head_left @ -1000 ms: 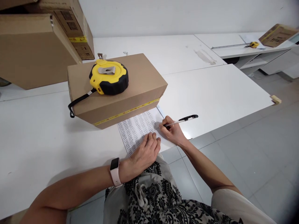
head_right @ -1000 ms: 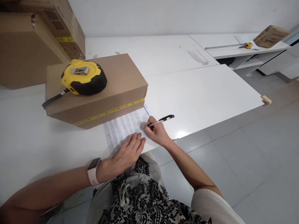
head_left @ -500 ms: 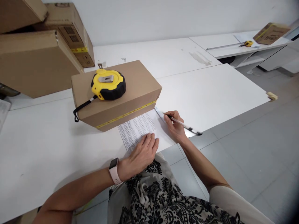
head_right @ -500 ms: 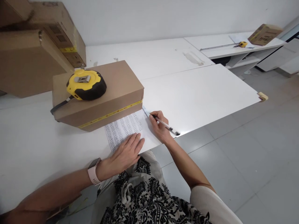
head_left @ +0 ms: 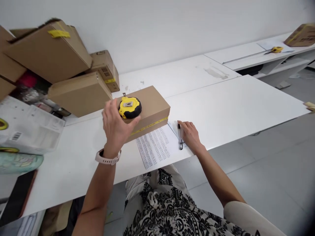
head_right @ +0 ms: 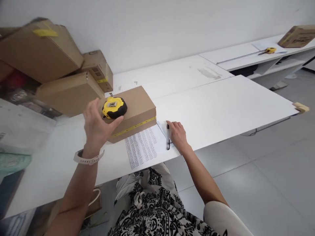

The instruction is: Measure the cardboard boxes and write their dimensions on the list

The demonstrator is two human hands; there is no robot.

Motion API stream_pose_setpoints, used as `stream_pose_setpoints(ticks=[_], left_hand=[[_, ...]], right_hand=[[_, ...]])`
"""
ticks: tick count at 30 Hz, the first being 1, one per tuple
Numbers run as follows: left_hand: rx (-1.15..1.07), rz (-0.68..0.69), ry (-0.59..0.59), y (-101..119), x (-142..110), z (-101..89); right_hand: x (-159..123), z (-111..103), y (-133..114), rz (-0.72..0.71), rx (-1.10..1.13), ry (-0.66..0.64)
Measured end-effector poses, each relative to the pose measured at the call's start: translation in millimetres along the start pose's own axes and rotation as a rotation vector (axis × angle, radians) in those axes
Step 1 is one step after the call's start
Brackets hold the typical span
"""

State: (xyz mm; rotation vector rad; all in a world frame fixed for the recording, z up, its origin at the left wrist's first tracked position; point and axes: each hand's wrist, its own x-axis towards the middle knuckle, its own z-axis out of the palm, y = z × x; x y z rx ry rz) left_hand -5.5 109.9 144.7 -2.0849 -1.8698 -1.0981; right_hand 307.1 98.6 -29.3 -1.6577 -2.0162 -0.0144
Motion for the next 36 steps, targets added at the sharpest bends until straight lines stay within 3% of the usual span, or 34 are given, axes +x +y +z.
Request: stream_pose_setpoints(ticks=[4, 9, 11, 13, 15, 17, 20, 22, 25, 28, 30, 33, 36], left_hand=[[-0.039, -0.143, -0.150, 9, 17, 11.5], [-0.160, -0.196, -0.050, 9, 22, 22.6], [-0.359, -0.259, -0.048, 3, 18, 18.0], [-0.680, -0.342, -0.140, -3, 12, 7.3], [-1.020, -0.425, -0.272, -7, 4, -6.8], [-1.248, -0.509, -0.382, -6, -1, -20.8], [-1.389, -0.603, -0.447, 1, -2, -36.0], [-1.437, -0.617, -0.468, 5, -2, -41.2], [-1.472, -0.607, -0.517, 6, -2, -44.1], [-1.480, -0.606, -0.539, -2, 0, -46.7], [-1.484, -0.594, -0.536, -12, 5, -51.6], [-1.470, -0.558, -0.493, -37, 18, -64.9], [-1.413, -0.580, -0.441, -76, 33, -78.6]], right_hand=[[1, 4, 1, 0.005, 0.019, 0.048], [2, 5, 1, 0.066, 0.132, 0.165], [3, -3, -4, 0.132, 0.220, 0.338], [6, -19, -14, 0.208, 0.342, 0.525], [15, -44, -31, 0.271, 0.526, 0.601], [32, -73, -53, 0.304, 0.775, 0.482], [67, -109, -87, 0.203, 1.093, -0.034], [88, -119, -108, 0.159, 1.216, -0.274], [108, -119, -134, 0.131, 1.269, -0.463], [119, -111, -146, 0.100, 1.310, -0.548], [130, -108, -142, 0.092, 1.364, -0.551], [158, -103, -115, 0.121, 1.419, -0.389], [185, -91, -80, 0.138, 1.433, -0.190]])
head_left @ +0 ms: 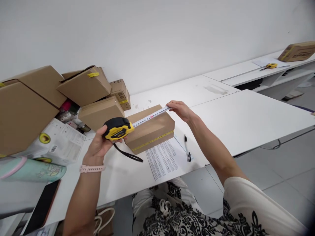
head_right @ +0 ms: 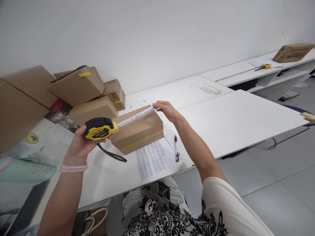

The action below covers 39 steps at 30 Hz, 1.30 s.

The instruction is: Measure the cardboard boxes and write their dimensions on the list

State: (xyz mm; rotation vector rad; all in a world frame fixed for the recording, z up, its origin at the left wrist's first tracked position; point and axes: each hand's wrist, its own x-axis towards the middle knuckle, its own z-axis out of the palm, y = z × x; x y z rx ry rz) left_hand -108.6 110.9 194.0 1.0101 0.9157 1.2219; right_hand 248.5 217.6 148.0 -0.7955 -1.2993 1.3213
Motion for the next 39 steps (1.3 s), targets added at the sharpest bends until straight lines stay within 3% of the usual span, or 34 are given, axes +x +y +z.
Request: stream_pose_setpoints(ticks=[3, 6, 13, 20, 27, 32, 39], left_hand=[[0.028, -0.058, 0.106, 7, 9, -37.6], [0.052, -0.134, 0.176, 3, 17, -56.4], [0.048, -0.187, 0.180, -12, 32, -57.3], [0.064, -0.203, 0.184, -14, 33, -75.2], [0.055, -0.206, 0.206, -17, 29, -70.4], [0.068, -0.203, 0.147, -18, 35, -64.1], [0.075, -0.199, 0.112, -16, 35, -71.3]], right_hand=[[18, -19, 21, 0.059, -0.020, -0.014], [25, -19, 42, 0.109, -0.041, -0.037], [29, -14, 65, 0.131, 0.011, 0.083], [32, -5, 71, 0.117, 0.065, 0.126], [38, -13, 75, 0.130, 0.045, 0.078], [39, -22, 77, 0.096, -0.033, 0.044], [33, -18, 76, 0.065, -0.027, 0.050]])
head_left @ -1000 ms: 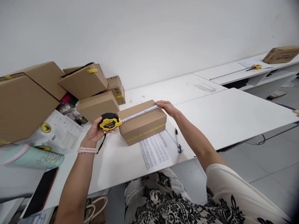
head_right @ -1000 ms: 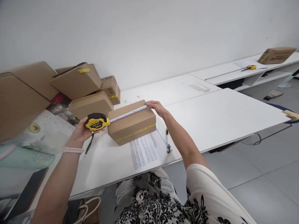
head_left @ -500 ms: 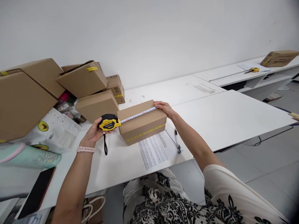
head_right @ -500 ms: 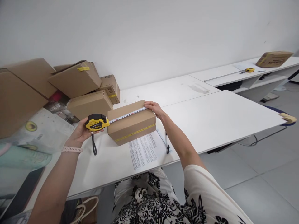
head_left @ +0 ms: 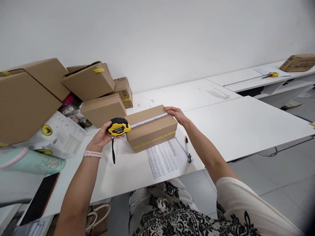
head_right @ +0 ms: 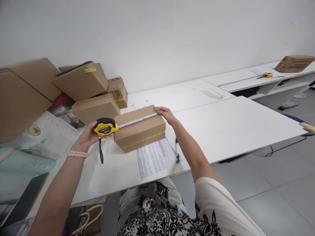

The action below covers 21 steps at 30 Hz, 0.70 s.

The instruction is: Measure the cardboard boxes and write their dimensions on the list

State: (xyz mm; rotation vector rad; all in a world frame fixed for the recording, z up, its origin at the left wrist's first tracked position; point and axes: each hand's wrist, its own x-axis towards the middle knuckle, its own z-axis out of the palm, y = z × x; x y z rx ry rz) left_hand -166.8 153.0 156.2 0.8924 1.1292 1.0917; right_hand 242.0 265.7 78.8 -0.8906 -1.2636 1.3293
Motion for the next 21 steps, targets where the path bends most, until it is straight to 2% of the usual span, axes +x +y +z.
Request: stream_pose_setpoints(ticks=[4, 14, 21], left_hand=[[0.001, -0.002, -0.010, 1, -6, -8.7], [-0.008, -0.016, 0.070, -1, -22, -45.9], [-0.021, -0.013, 0.070, -1, -20, -50.4]], right_hand=[[-2, 1, 0, -0.023, -0.019, -0.026], [-4, 3, 1, -0.023, -0.057, -0.005], [-3, -1, 5, -0.010, -0.067, -0.023]])
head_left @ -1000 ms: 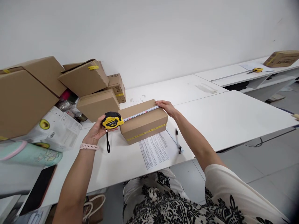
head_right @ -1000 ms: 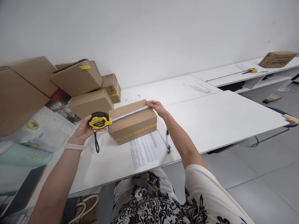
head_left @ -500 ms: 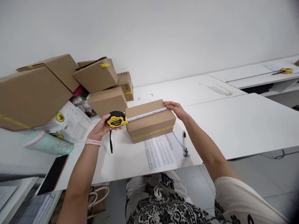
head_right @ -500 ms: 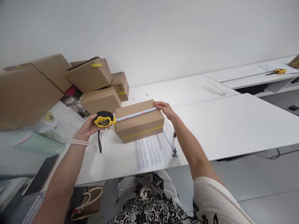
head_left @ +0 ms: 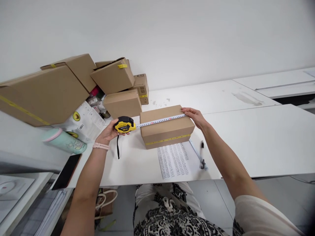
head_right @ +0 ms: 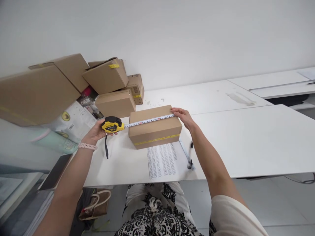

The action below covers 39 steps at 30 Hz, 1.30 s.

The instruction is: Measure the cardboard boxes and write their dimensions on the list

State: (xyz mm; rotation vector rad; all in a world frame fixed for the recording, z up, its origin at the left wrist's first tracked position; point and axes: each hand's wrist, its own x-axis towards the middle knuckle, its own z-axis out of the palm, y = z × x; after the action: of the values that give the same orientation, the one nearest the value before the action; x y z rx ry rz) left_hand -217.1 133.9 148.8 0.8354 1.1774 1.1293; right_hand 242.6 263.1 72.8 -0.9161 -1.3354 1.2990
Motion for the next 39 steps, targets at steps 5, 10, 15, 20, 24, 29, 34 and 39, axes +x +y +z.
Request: stream_pose_setpoints(ticks=[5, 10, 15, 20, 24, 29, 34, 39], left_hand=[[0.006, -0.008, -0.010, 2, 5, -1.2], [0.010, -0.006, 0.001, 0, 5, 0.0], [0.007, 0.021, 0.029, 1, -1, 5.3], [0.017, 0.075, -0.065, 2, -50, 20.4], [-0.006, 0.035, -0.344, -24, -113, 61.3], [-0.148, -0.117, -0.636, -89, -157, 143.1], [-0.220, -0.024, -0.444, -126, -143, 213.1], [-0.238, 0.051, -0.339, -126, -122, 250.8]], right_hand=[[-2, 1, -2, 0.005, -0.017, 0.003], [-2, 3, -2, 0.014, -0.009, 0.012], [-6, 3, -12, 0.016, -0.081, 0.063], [-18, -3, -49, 0.107, -0.418, 0.152], [-7, 9, -78, -0.015, -0.380, 0.114], [33, 46, -82, 0.014, -0.326, -0.096], [62, 69, -66, 0.035, -0.400, -0.148], [75, 83, -54, 0.026, -0.487, -0.140]])
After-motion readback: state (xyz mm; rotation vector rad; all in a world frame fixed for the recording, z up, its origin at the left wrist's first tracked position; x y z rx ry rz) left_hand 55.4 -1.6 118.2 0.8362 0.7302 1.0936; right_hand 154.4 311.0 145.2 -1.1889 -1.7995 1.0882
